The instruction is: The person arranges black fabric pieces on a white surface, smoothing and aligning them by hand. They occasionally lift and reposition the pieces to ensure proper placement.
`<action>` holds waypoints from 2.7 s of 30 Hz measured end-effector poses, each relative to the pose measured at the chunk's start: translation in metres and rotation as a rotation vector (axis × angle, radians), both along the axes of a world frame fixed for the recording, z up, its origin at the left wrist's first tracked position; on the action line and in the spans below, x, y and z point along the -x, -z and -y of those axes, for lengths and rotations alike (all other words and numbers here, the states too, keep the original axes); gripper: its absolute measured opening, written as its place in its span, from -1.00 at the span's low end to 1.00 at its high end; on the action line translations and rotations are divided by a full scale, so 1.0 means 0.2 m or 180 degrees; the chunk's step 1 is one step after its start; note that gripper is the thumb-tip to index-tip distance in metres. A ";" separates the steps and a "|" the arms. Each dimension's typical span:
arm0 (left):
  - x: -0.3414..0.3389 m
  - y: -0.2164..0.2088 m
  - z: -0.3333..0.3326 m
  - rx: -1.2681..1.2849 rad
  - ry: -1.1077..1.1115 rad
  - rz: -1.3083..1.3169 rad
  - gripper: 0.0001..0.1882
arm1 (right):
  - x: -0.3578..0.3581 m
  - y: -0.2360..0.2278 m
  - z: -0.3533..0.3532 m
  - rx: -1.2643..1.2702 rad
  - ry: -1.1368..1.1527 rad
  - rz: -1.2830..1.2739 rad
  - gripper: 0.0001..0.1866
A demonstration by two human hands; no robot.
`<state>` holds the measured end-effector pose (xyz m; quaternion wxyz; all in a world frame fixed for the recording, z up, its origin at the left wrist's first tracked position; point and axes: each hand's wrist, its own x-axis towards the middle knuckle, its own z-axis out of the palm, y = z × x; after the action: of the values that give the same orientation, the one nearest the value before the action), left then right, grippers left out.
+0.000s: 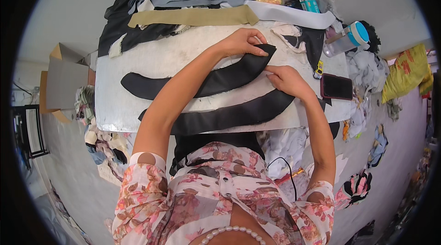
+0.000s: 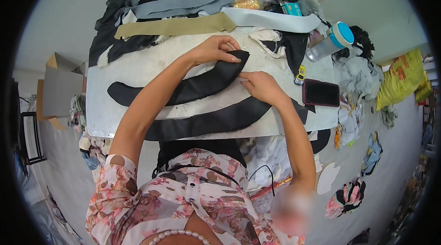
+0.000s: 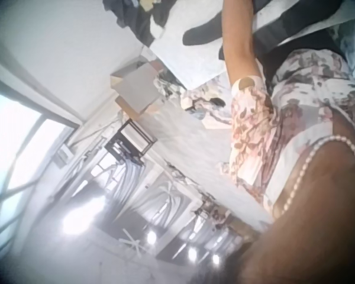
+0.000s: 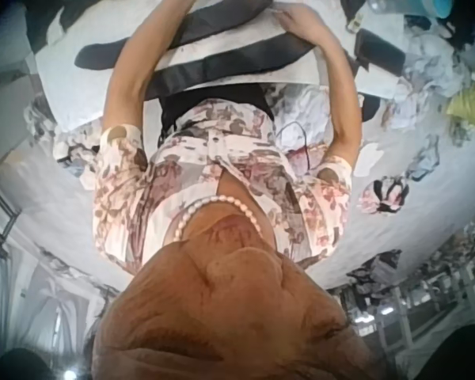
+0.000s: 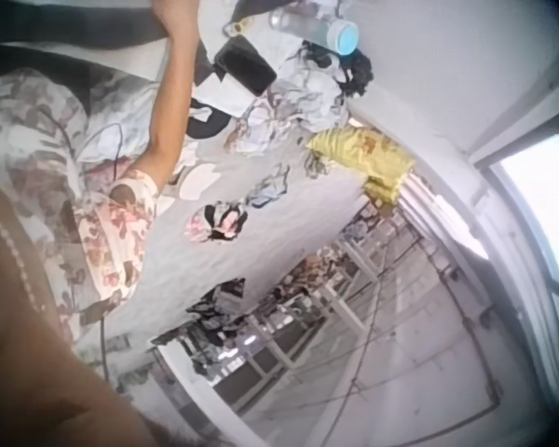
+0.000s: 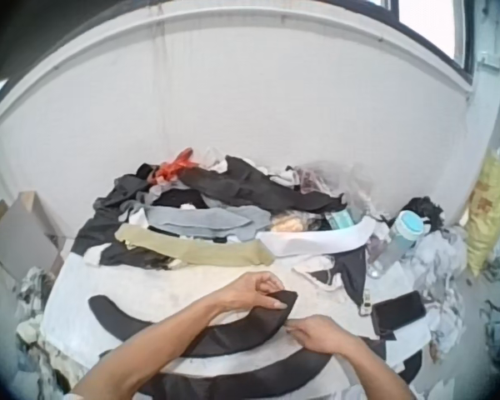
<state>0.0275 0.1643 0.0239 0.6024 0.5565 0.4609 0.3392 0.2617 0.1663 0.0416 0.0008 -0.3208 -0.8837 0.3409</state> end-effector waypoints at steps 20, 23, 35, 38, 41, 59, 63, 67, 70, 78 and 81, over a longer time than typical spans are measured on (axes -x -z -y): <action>0.19 -0.06 0.16 -0.1994 0.0455 -0.3035 -0.59 | -0.02 0.01 0.09 -0.1206 -0.0097 0.0487 -0.79; 0.20 -0.05 0.19 -0.2220 0.0443 -0.3120 -0.69 | -0.02 -0.01 0.10 -0.1282 -0.0125 0.0362 -0.82; 0.53 0.01 0.09 0.0142 0.0136 -0.1132 -0.70 | -0.02 0.02 0.09 -0.1871 -0.0322 0.0383 -0.94; 0.53 -0.07 0.11 0.0654 -0.0205 -0.0955 -0.75 | -0.02 0.01 0.09 -0.2013 -0.0345 0.0570 -0.95; 0.51 -0.02 0.15 0.0511 -0.0248 -0.1268 -0.79 | -0.01 0.02 0.11 -0.2077 -0.0447 0.0645 -0.94; 0.54 -0.22 0.22 0.0643 0.1023 -0.1778 -0.83 | -0.03 0.02 0.14 -0.2260 -0.0716 0.0864 -0.91; 0.46 -0.22 0.16 -0.0186 0.1650 -0.3591 -0.87 | -0.02 0.00 0.15 -0.2189 -0.0775 0.0905 -0.91; 0.43 -0.27 0.14 -0.0794 0.0900 -0.2439 -0.79 | -0.02 -0.05 0.18 -0.2047 -0.0883 0.0745 -0.85; 0.28 -0.21 0.10 -0.0091 0.0480 -0.0573 -0.76 | 0.04 -0.12 0.19 -0.1870 -0.0866 0.0401 -0.80; 0.04 -0.10 0.15 0.0300 0.0461 0.0145 -0.82 | 0.13 -0.20 0.06 -0.0814 0.0243 -0.0357 -0.67; 0.00 -0.09 0.19 0.0196 0.0473 0.0134 -0.82 | 0.20 -0.18 0.06 -0.0783 0.0340 -0.0522 -0.66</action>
<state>0.0271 0.1258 0.0411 0.6523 0.5631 0.4157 0.2909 0.2219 0.1537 0.0783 0.1303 -0.3359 -0.8974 0.2547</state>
